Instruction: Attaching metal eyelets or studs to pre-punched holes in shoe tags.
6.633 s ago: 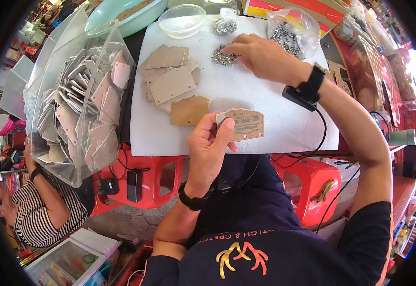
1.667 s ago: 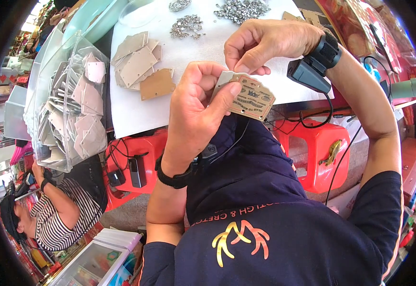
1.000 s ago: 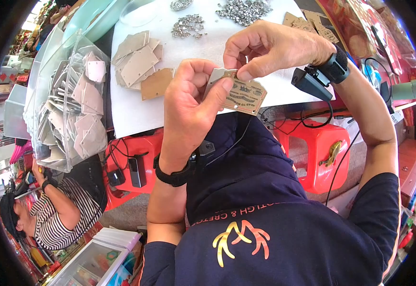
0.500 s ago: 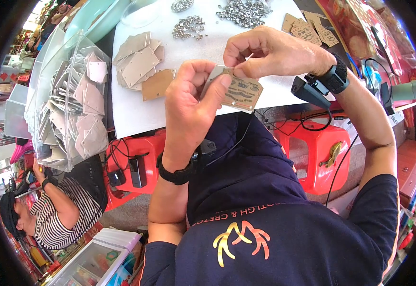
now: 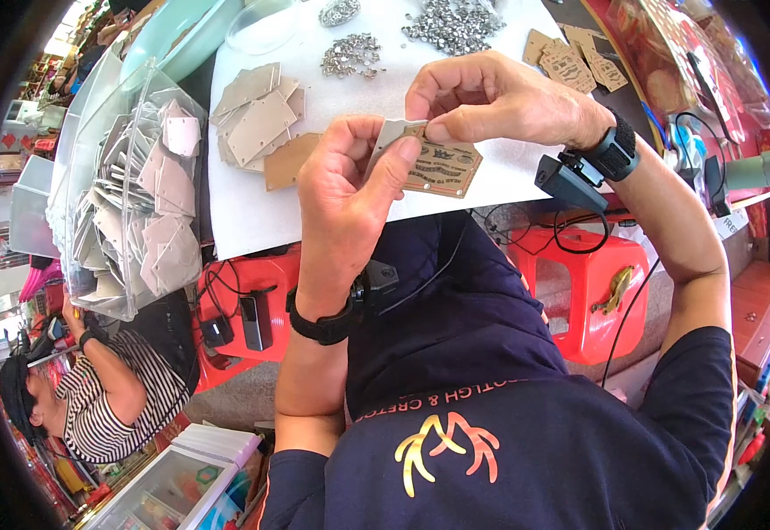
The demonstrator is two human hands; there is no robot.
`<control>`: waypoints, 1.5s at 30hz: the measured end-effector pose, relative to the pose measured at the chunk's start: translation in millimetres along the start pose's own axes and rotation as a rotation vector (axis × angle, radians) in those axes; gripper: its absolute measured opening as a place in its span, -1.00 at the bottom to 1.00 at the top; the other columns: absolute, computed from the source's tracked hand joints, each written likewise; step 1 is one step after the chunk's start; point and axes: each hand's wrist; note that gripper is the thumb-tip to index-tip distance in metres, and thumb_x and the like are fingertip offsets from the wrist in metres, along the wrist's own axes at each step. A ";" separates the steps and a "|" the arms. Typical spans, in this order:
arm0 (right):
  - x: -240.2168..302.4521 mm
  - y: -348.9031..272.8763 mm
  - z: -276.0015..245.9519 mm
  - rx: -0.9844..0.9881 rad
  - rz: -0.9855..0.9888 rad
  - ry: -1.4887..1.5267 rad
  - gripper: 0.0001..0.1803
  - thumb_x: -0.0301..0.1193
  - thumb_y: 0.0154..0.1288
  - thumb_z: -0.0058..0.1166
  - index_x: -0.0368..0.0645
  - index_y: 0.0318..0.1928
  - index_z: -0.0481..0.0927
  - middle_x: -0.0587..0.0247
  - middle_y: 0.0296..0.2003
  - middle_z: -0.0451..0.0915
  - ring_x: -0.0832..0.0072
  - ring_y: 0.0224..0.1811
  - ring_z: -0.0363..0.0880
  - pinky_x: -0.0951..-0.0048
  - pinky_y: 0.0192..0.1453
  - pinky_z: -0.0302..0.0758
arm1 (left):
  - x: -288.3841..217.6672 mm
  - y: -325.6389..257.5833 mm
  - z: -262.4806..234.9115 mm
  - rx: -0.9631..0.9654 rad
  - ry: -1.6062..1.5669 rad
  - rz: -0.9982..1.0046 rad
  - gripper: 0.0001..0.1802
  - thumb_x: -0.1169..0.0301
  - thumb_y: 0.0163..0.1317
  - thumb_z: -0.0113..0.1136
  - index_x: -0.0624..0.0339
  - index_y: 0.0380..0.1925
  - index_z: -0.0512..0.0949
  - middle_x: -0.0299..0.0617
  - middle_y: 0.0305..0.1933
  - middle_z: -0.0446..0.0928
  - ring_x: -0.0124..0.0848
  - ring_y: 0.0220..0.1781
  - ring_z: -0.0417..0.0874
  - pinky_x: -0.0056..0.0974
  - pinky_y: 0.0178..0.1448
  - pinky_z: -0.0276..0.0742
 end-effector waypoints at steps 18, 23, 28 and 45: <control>-1.1 -2.4 12.0 -0.153 -0.018 -0.021 -0.82 -0.42 0.35 0.05 -0.25 -0.12 0.54 0.50 -0.28 0.55 0.81 -0.22 0.44 0.65 -0.12 0.39 | 4.1 2.3 4.4 -0.048 0.007 0.086 -0.85 0.44 0.31 0.26 0.29 -0.23 0.52 -0.34 -0.35 0.56 -0.68 -0.36 0.51 -0.52 -0.30 0.45; -6.1 -1.7 17.7 -0.184 -0.025 0.015 -0.79 -0.40 0.37 0.06 -0.26 -0.08 0.54 0.46 -0.24 0.58 0.79 -0.18 0.47 0.65 -0.08 0.41 | 5.3 3.0 2.6 -0.069 0.039 0.103 -0.83 0.40 0.34 0.22 0.30 -0.23 0.51 -0.32 -0.33 0.56 -0.67 -0.33 0.52 -0.50 -0.24 0.50; -7.0 -2.9 19.8 -0.198 -0.090 0.079 -0.79 -0.43 0.37 0.07 -0.25 -0.05 0.53 0.43 -0.21 0.60 0.78 -0.17 0.48 0.65 -0.06 0.42 | 1.6 3.1 7.2 -0.093 0.013 0.134 -0.83 0.43 0.34 0.21 0.29 -0.21 0.47 -0.31 -0.31 0.53 -0.67 -0.31 0.50 -0.51 -0.24 0.47; -3.6 -9.5 14.1 -0.283 -0.174 -0.301 -0.88 -0.53 0.28 0.13 -0.20 -0.17 0.55 0.47 -0.26 0.51 0.75 -0.28 0.46 0.67 -0.20 0.44 | 13.0 8.6 5.9 -0.106 0.223 0.303 -0.85 0.47 0.29 0.27 0.25 -0.30 0.48 -0.38 -0.42 0.48 -0.68 -0.41 0.41 -0.50 -0.33 0.38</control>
Point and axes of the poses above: each hand's wrist, its own y-axis towards the middle knuckle, its own z-axis out of the palm, x = y × z
